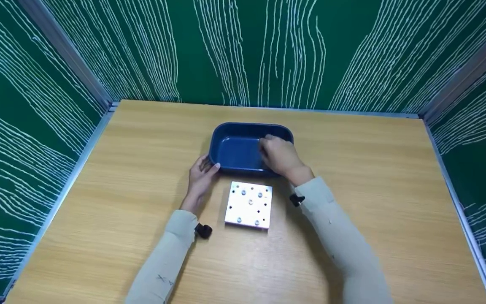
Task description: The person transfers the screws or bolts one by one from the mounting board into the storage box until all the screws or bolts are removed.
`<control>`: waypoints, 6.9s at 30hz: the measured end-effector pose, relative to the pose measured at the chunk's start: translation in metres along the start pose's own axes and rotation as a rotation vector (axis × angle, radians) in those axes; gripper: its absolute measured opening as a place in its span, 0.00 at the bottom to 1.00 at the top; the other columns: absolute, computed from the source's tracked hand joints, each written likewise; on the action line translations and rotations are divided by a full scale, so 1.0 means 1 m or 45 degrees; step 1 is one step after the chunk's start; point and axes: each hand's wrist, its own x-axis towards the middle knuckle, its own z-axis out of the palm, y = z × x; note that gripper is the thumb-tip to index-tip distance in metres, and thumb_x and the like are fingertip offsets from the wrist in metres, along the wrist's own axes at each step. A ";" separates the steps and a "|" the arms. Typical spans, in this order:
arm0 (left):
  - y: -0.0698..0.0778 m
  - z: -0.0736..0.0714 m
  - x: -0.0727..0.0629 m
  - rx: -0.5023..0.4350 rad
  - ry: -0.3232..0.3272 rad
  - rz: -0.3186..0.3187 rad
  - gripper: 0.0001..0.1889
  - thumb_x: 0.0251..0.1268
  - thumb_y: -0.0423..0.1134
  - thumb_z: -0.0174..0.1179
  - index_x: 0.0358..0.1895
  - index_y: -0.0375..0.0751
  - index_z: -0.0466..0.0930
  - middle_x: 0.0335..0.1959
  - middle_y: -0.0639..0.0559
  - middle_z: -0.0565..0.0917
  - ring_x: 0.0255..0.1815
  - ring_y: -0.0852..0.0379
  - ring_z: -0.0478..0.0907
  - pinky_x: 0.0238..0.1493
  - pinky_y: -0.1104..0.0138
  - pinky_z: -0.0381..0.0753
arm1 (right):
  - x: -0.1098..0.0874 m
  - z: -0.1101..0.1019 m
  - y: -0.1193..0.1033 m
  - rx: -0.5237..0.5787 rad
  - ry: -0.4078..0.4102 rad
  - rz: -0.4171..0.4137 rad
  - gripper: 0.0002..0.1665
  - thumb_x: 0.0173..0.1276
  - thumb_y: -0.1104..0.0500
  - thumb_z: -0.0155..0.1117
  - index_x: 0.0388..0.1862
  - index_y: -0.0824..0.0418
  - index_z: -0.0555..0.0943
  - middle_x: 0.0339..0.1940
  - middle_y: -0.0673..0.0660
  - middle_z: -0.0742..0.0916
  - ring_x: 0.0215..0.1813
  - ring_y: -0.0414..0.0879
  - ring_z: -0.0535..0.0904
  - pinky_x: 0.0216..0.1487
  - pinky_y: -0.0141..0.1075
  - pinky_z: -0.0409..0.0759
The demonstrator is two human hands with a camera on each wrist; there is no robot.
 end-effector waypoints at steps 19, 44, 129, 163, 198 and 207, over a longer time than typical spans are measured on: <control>0.002 0.000 0.001 0.027 0.028 0.000 0.34 0.71 0.30 0.67 0.78 0.37 0.68 0.75 0.37 0.74 0.76 0.42 0.72 0.76 0.59 0.76 | -0.045 0.008 -0.020 0.032 0.061 -0.113 0.09 0.70 0.68 0.70 0.48 0.64 0.87 0.44 0.61 0.88 0.46 0.55 0.87 0.51 0.52 0.92; 0.000 -0.001 0.001 0.056 0.016 -0.009 0.33 0.73 0.31 0.66 0.79 0.37 0.67 0.76 0.36 0.73 0.76 0.42 0.71 0.75 0.59 0.76 | -0.074 0.028 -0.041 0.030 -0.082 -0.244 0.10 0.69 0.59 0.76 0.47 0.60 0.90 0.39 0.55 0.89 0.39 0.46 0.85 0.42 0.41 0.90; -0.001 -0.001 0.001 0.010 0.005 -0.012 0.34 0.72 0.30 0.66 0.79 0.38 0.66 0.77 0.37 0.72 0.77 0.41 0.71 0.75 0.59 0.77 | -0.087 0.019 -0.049 -0.036 -0.057 -0.434 0.14 0.62 0.65 0.80 0.48 0.63 0.90 0.41 0.57 0.89 0.42 0.49 0.84 0.43 0.41 0.91; -0.002 0.000 0.000 0.041 0.030 0.017 0.33 0.72 0.30 0.67 0.78 0.36 0.68 0.77 0.35 0.73 0.77 0.41 0.71 0.77 0.59 0.75 | -0.053 -0.021 -0.010 0.075 0.149 -0.172 0.11 0.68 0.67 0.74 0.48 0.64 0.88 0.46 0.61 0.89 0.47 0.54 0.87 0.51 0.51 0.92; -0.004 -0.001 0.001 0.104 0.028 0.026 0.33 0.72 0.32 0.66 0.79 0.38 0.68 0.77 0.36 0.73 0.77 0.41 0.71 0.77 0.60 0.74 | -0.009 -0.005 0.030 0.099 -0.006 0.138 0.10 0.73 0.67 0.68 0.51 0.67 0.86 0.52 0.66 0.88 0.53 0.60 0.85 0.57 0.56 0.88; -0.003 0.000 0.001 0.055 0.026 0.047 0.32 0.72 0.29 0.65 0.78 0.33 0.68 0.76 0.34 0.73 0.77 0.41 0.71 0.79 0.58 0.72 | 0.002 -0.005 0.039 0.042 -0.030 0.105 0.09 0.71 0.68 0.69 0.49 0.69 0.86 0.48 0.68 0.89 0.48 0.60 0.86 0.51 0.57 0.88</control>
